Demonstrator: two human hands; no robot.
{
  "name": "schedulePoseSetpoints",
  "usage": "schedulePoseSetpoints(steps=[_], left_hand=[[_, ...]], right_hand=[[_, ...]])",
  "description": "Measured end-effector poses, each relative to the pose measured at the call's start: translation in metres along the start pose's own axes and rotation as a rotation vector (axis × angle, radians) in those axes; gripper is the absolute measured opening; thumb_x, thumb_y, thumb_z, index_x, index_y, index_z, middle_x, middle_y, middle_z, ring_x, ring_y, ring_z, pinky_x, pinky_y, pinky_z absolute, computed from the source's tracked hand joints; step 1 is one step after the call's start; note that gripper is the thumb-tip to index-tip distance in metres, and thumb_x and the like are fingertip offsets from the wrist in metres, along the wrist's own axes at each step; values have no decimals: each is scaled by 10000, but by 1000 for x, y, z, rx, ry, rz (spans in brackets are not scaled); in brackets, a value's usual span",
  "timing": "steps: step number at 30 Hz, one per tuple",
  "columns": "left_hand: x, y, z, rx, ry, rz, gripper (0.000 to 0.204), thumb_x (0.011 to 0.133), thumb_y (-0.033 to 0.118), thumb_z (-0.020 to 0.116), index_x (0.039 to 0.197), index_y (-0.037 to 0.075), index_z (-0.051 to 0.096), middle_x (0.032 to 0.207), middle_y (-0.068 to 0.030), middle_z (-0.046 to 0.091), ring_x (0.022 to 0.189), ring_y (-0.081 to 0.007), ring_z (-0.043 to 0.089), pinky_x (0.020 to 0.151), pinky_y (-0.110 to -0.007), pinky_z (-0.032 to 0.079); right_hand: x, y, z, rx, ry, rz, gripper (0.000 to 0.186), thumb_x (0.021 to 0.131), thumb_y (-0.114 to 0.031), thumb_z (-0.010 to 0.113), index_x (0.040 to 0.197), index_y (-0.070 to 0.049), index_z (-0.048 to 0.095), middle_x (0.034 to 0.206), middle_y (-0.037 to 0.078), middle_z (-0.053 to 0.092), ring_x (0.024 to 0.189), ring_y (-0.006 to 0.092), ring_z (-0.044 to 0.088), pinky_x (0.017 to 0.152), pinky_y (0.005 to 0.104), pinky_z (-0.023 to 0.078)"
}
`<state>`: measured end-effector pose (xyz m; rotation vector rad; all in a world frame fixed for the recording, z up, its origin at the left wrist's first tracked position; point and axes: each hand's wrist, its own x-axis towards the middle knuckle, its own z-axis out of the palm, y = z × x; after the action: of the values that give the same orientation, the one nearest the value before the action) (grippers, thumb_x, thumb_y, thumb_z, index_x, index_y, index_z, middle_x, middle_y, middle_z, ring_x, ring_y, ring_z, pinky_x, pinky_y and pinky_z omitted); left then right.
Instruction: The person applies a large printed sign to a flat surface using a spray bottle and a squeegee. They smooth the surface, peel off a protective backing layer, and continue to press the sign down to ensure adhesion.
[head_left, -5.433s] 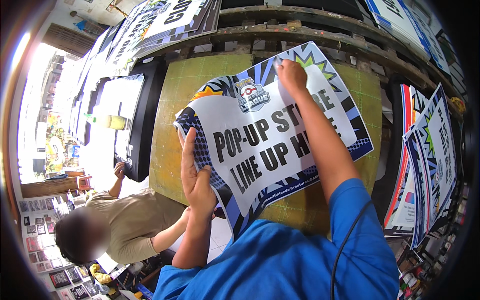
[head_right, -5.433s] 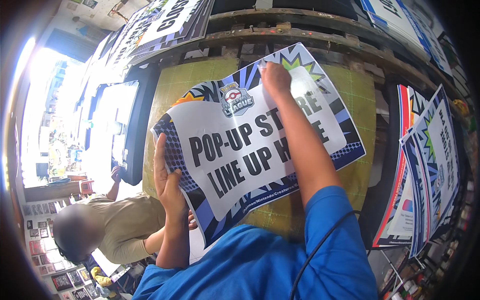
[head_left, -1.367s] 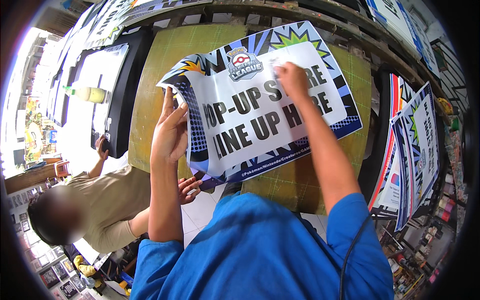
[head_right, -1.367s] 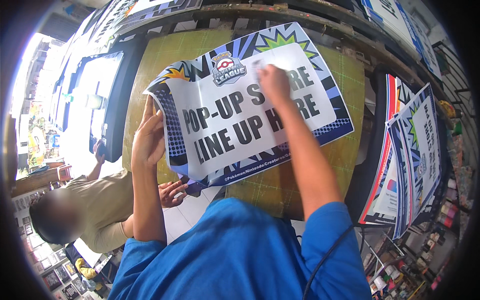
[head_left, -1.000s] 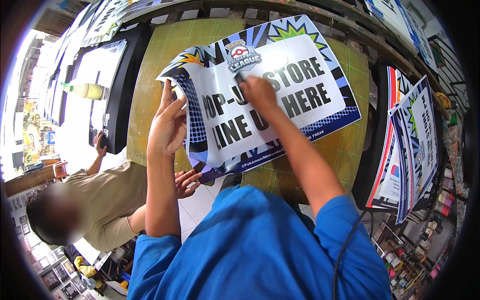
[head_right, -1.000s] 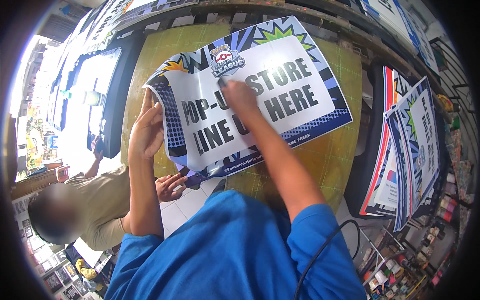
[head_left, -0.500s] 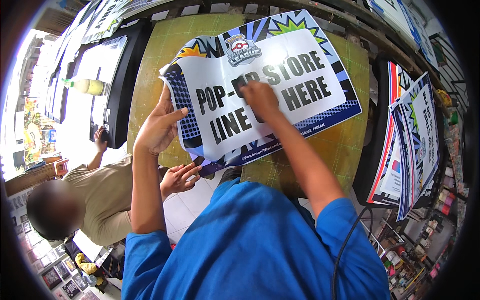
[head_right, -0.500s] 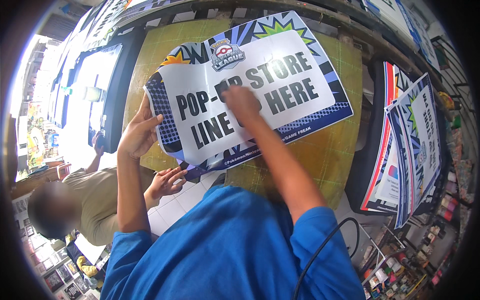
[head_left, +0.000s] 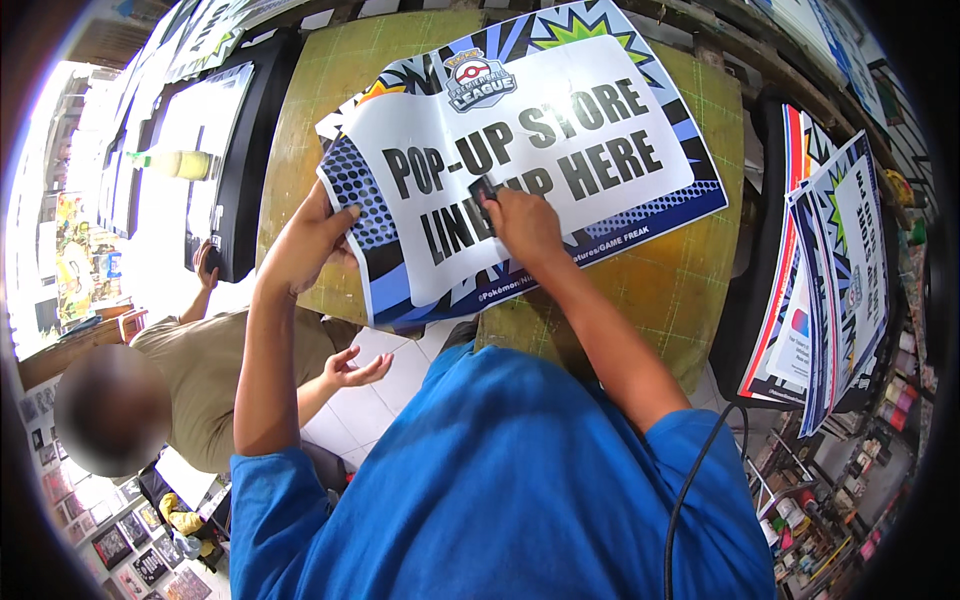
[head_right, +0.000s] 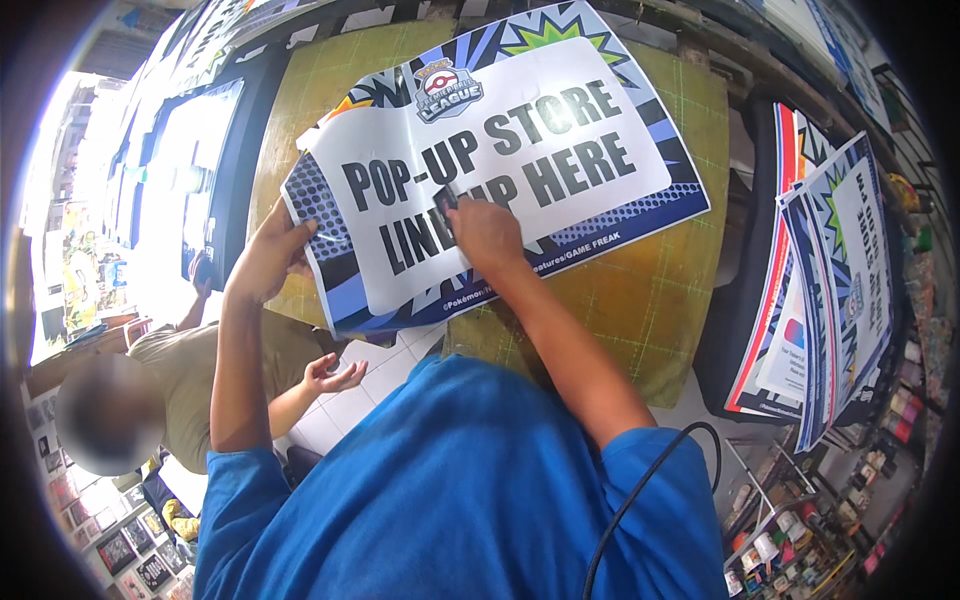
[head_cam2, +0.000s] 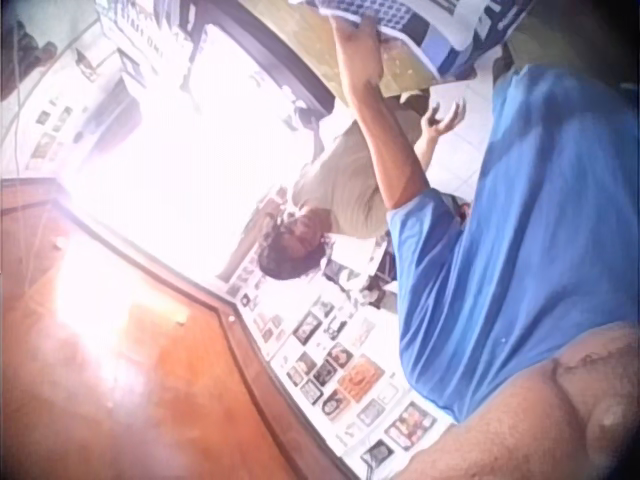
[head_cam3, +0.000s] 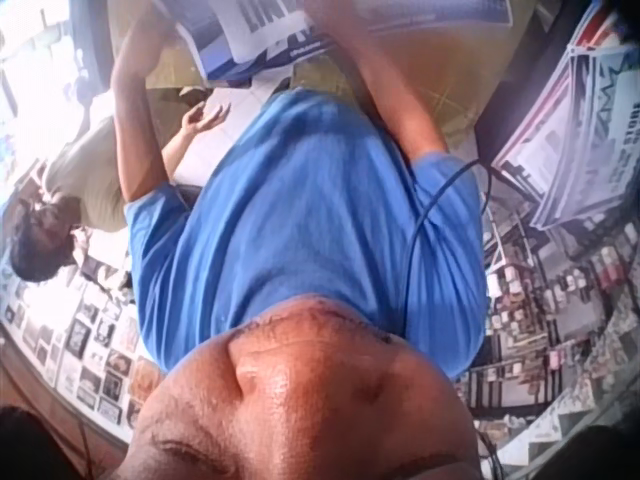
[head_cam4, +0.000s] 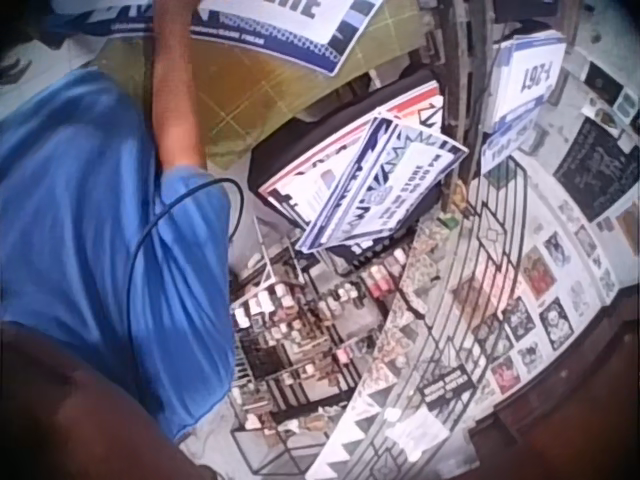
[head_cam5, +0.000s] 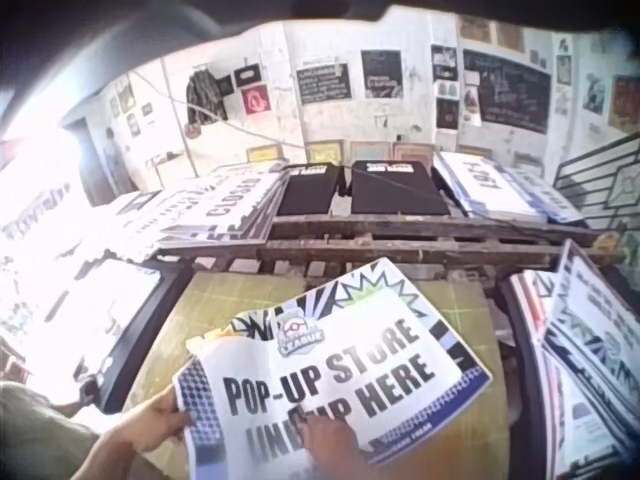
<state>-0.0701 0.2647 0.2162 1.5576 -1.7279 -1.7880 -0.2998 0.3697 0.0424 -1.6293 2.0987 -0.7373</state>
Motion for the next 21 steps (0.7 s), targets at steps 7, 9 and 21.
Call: schedulePoseSetpoints(steps=[7, 9, 21], left_hand=[[-11, -25, 21, -100, 6, 226, 664, 891, 133, 675, 1431, -1, 313, 1108, -84, 617, 902, -88, 590, 720, -247, 517], [-16, -29, 29, -115, 35, 250, 630, 892, 83, 651, 1425, 12, 323, 1099, -64, 618, 852, -79, 585, 639, -233, 492], [-20, -35, 21, -139, 58, 69, 565, 919, 121, 612, 1416, 30, 359, 1033, -12, 624, 730, -31, 544, 575, -177, 423]], right_hand=[[1, 52, -57, 23, 85, 143, 355, 941, -324, 569, 769, -15, 611, 693, 219, 645, 670, 409, 656, 614, 500, 522], [-6, 63, -54, -14, 85, 128, 358, 942, -330, 569, 764, -20, 605, 688, 211, 646, 667, 411, 655, 609, 502, 521], [-12, 26, -42, 162, 110, 171, 319, 919, -284, 612, 728, -30, 587, 671, 195, 631, 651, 389, 641, 565, 468, 484]])
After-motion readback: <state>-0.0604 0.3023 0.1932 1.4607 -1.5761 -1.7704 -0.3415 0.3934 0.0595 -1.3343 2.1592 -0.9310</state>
